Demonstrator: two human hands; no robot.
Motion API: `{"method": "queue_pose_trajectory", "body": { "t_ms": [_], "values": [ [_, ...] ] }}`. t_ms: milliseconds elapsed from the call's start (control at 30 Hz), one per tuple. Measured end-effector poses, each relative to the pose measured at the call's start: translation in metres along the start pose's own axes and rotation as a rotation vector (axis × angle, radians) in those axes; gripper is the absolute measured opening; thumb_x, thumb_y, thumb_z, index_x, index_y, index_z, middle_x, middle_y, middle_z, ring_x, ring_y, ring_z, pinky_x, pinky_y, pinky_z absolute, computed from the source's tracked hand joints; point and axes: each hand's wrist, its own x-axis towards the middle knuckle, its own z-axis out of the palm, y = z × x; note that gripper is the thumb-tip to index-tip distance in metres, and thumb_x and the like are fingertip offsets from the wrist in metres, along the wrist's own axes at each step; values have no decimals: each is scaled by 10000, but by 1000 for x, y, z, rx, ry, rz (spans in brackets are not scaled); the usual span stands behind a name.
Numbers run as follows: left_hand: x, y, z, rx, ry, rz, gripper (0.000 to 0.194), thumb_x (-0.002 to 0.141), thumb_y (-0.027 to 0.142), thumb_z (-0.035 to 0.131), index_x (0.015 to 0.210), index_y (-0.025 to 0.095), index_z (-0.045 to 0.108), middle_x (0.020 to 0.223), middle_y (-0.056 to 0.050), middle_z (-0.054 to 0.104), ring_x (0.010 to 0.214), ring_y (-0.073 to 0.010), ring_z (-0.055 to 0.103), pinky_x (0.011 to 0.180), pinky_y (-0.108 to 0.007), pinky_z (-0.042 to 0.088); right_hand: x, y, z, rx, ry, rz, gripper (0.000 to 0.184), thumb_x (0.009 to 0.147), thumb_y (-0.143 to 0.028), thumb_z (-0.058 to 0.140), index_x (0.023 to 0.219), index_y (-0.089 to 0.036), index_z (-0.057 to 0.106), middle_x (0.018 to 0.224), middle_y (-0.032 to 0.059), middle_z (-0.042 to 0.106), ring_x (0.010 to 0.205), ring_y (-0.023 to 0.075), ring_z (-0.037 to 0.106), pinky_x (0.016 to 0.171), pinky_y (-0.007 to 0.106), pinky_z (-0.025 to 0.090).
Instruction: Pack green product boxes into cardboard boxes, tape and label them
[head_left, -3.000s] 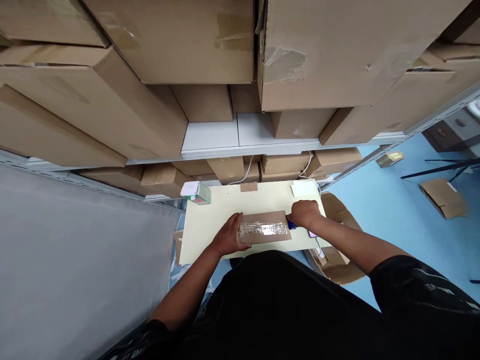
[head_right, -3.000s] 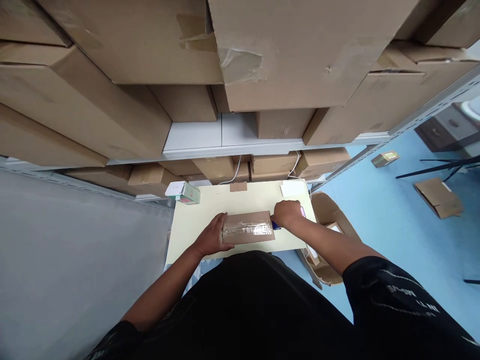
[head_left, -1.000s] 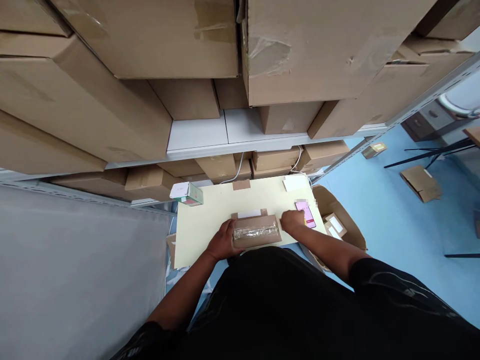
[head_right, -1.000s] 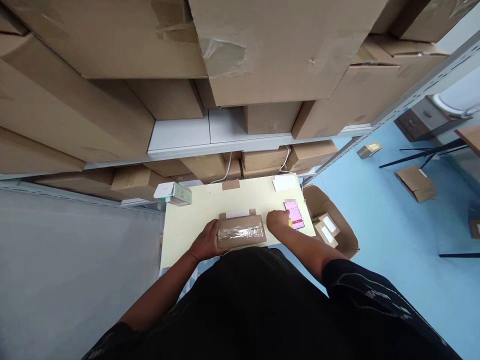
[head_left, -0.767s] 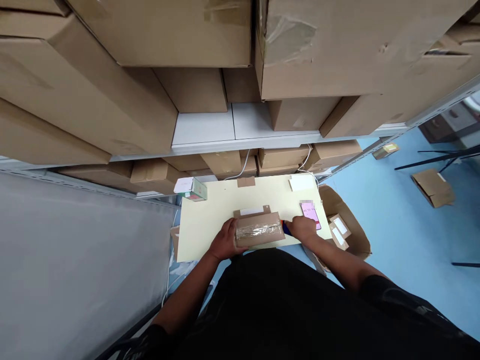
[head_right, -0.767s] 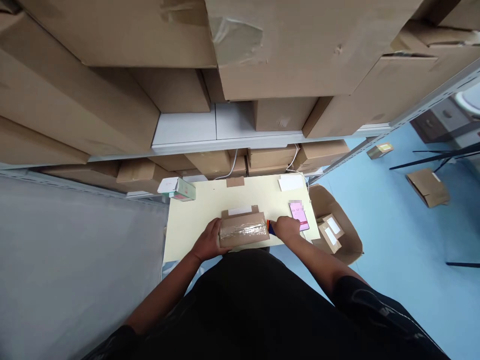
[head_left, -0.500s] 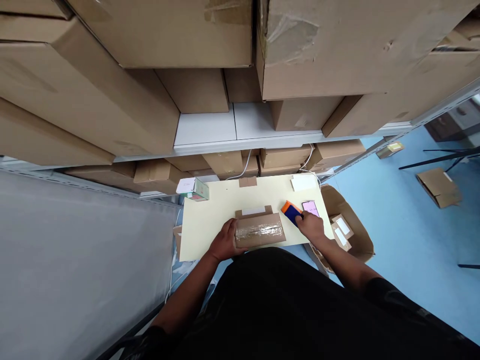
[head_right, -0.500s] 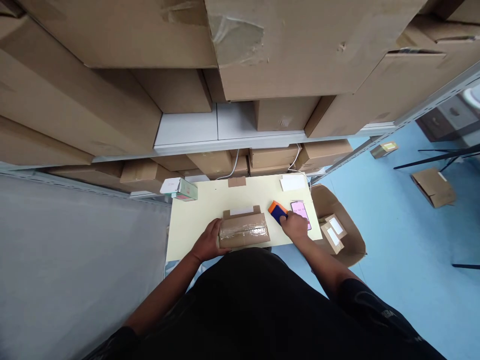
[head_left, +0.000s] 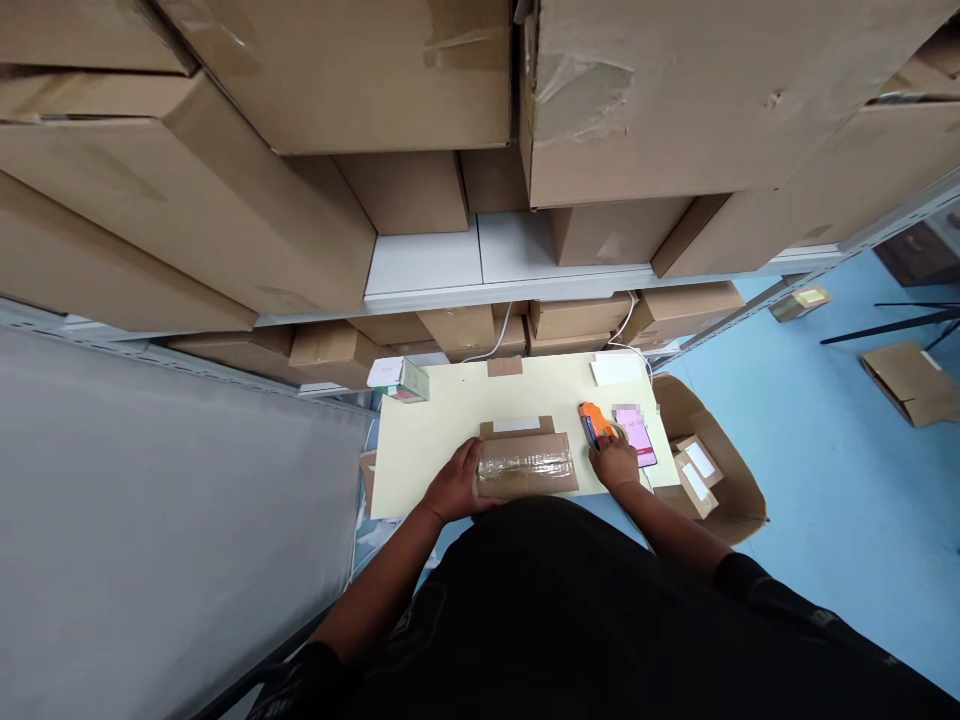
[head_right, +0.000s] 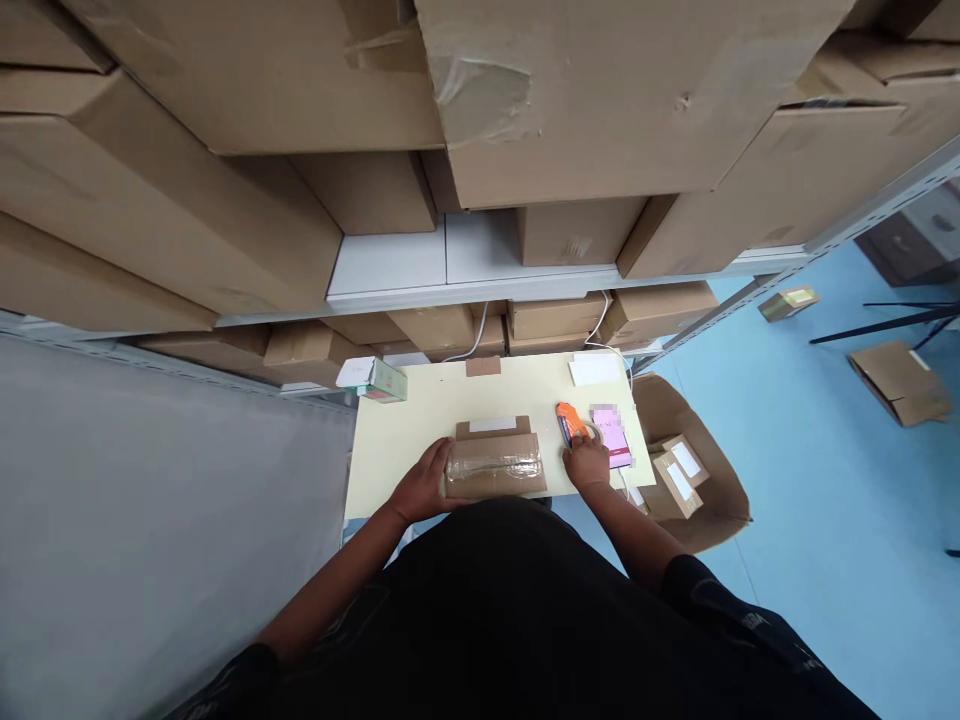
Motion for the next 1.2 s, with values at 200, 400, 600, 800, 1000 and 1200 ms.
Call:
{"method": "queue_pose_trajectory", "body": {
  "t_ms": [200, 400, 600, 800, 1000, 1200],
  "values": [
    [-1, 8, 0, -134, 3, -43, 1348, 608, 546, 933, 1663, 237, 152, 1736, -176, 118, 1589, -394, 189, 1279, -569, 282, -19, -7, -15, 497, 1, -20, 472, 997, -504, 442, 1206, -176, 710, 1210, 157, 712, 1180, 313, 619, 1006, 410, 462],
    [-3, 22, 10, -528, 199, -227, 1150, 804, 631, 758, 1659, 256, 86, 1723, -180, 154, 1579, -348, 242, 1217, -542, 371, -23, -35, -19, 1078, -317, 166, 624, 960, -694, 367, 1033, -190, 728, 998, 99, 745, 966, 250, 667, 845, 358, 551],
    [-5, 31, 14, -856, 313, -780, 725, 973, 743, 313, 1322, 161, 567, 1432, -221, 565, 1251, -304, 625, 895, -453, 607, -23, -41, -23, 1170, -341, 250, 549, 921, -653, 435, 1084, -201, 701, 1167, 111, 721, 1047, 239, 656, 782, 322, 568],
    [-4, 38, 3, -987, 256, -744, 632, 951, 727, 429, 1262, 218, 638, 1288, -159, 682, 1127, -280, 673, 818, -413, 619, -26, -49, -32, 1198, -305, 203, 477, 901, -588, 458, 1057, -224, 724, 1076, 92, 736, 941, 224, 666, 713, 307, 552],
    [0, 39, -18, -1078, 321, -829, 728, 915, 785, 432, 1196, 163, 686, 1131, -161, 739, 992, -276, 712, 819, -446, 613, -30, -57, -43, 1252, -262, 67, 403, 870, -492, 493, 1063, -225, 724, 976, 50, 732, 830, 186, 640, 703, 282, 522],
    [2, 43, -30, -1104, 346, -844, 748, 871, 821, 469, 1166, 170, 689, 1035, -111, 757, 929, -263, 726, 811, -406, 589, -26, -60, -43, 1316, -221, 47, 366, 871, -440, 465, 1060, -233, 701, 1012, 32, 729, 840, 188, 656, 757, 312, 532]
  ]
}}
